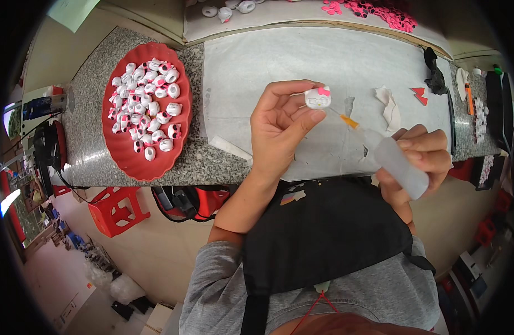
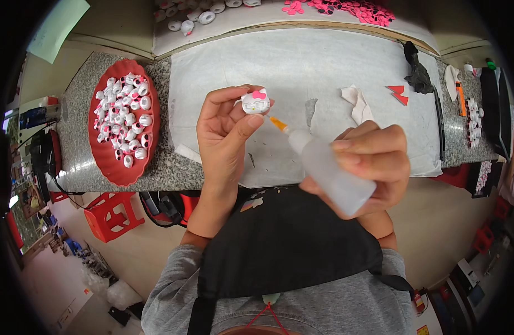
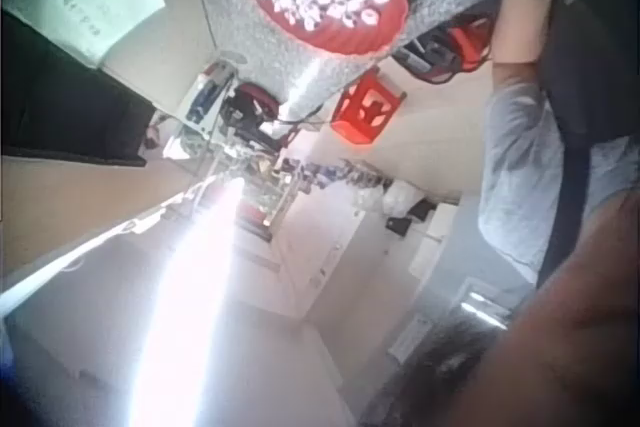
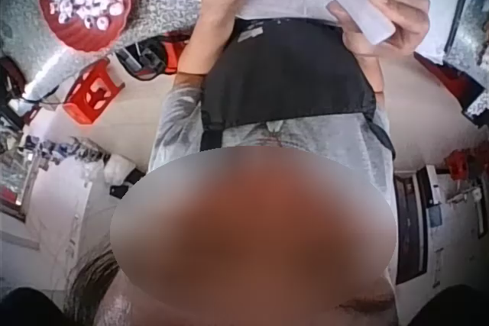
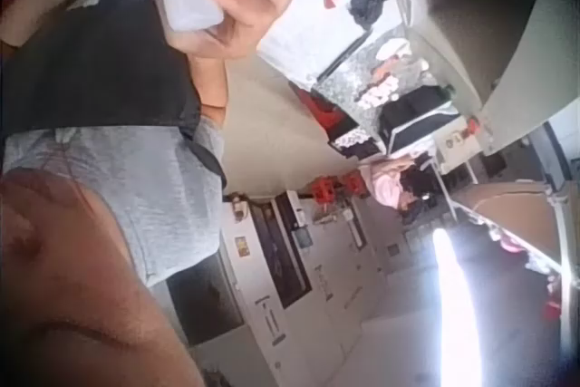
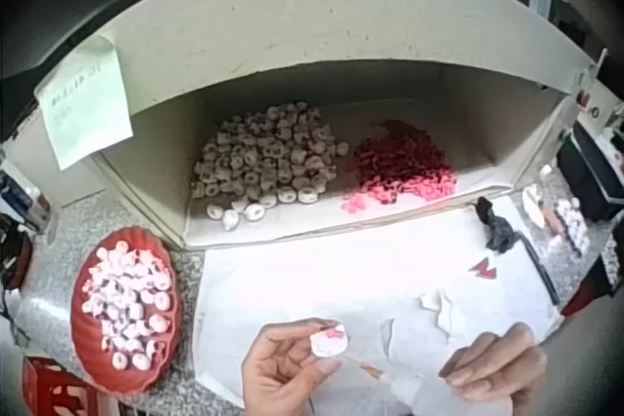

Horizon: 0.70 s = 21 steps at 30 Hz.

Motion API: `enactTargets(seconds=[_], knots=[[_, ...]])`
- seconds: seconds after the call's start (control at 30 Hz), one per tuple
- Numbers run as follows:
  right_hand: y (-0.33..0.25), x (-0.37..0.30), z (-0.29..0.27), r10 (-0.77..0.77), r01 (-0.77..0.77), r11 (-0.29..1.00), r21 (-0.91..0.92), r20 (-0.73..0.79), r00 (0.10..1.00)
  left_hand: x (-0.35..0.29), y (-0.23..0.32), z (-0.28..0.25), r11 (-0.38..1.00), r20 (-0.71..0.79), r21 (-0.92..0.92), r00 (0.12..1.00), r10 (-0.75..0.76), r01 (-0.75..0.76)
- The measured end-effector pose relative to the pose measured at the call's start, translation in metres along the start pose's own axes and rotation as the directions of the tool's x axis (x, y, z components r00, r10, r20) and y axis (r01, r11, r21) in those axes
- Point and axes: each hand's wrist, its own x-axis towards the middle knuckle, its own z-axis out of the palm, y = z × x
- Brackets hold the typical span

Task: The recorder is seen assembling small toy heads by applying glue or paint with an applicator bottle and attaching red bows.

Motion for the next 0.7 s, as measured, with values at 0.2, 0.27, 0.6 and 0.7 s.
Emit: enactTargets(seconds=[0.2,0.27,0.6,0.7], knots=[[0.011,-0.007,-0.040,0.313,-0.304,0.949,0.082,-0.340,0.887,0.005,-0.015,-0.006,0.408,0.146,0.890,0.974,0.171,-0.205],[0.008,-0.013,-0.055,0.430,-0.433,0.897,0.087,-0.392,0.813,0.006,-0.017,-0.008,0.262,0.191,0.936,0.964,0.183,-0.235],[0.011,-0.034,-0.121,0.680,-0.671,0.720,0.176,-0.369,0.633,0.076,-0.039,0.095,0.260,0.511,0.828,0.859,0.018,-0.497],[0.014,-0.024,-0.117,0.684,-0.662,0.723,0.199,-0.340,0.645,0.112,-0.084,0.133,0.292,0.395,0.896,0.901,-0.179,-0.335]])
